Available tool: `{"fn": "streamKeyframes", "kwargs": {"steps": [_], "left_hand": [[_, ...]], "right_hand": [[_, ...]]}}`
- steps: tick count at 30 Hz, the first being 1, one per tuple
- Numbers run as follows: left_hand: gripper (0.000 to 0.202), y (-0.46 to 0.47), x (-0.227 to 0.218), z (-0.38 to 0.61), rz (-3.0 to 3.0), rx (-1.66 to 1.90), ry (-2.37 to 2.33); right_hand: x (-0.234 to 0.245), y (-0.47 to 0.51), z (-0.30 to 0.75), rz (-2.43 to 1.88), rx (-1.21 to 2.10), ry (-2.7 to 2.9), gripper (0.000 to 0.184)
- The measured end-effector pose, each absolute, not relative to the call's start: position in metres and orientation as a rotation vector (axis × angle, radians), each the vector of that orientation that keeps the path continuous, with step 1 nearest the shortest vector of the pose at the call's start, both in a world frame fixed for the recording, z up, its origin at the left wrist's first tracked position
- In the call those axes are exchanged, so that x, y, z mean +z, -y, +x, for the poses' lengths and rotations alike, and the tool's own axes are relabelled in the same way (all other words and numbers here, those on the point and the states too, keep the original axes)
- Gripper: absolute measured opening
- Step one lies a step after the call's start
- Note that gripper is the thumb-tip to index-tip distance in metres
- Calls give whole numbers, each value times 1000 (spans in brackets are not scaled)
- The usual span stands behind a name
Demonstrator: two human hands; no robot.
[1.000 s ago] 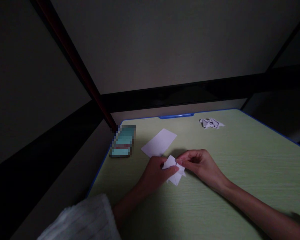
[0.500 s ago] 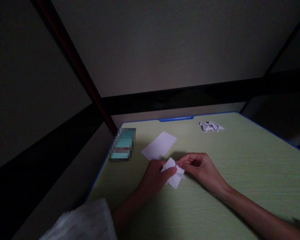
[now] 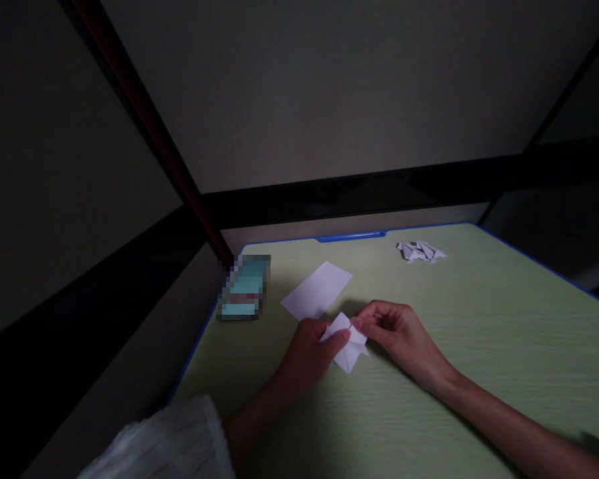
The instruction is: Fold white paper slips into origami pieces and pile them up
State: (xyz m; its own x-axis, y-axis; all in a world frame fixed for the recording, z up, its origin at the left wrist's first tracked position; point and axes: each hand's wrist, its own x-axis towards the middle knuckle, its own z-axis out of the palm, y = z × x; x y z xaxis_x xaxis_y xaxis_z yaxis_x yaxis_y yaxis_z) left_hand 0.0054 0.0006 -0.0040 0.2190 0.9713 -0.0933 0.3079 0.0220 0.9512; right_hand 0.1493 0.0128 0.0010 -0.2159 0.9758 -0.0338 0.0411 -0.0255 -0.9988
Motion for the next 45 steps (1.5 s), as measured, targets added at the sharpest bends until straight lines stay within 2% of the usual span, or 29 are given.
{"fn": "streamKeyframes", "kwargs": {"steps": [5, 10, 15, 20, 34, 45], "left_hand": [[27, -2, -5, 6, 1450, 838, -1227], [36, -6, -8, 4, 1350, 873, -1198], [26, -6, -9, 2, 1421, 803, -1188], [24, -4, -7, 3, 1454, 836, -1183], [26, -2, -3, 5, 1369, 861, -1255], [25, -3, -2, 5, 1346, 875, -1249]], "right_hand": [[2, -12, 148, -1159, 1338, 1395, 24], [3, -11, 149, -1166, 1291, 1430, 25], [-1, -11, 149, -1141, 1279, 1460, 23], [-1, -10, 149, -1120, 1267, 1464, 22], [-6, -14, 146, -1092, 1454, 1258, 21], [0, -15, 147, -1034, 1560, 1367, 26]]}}
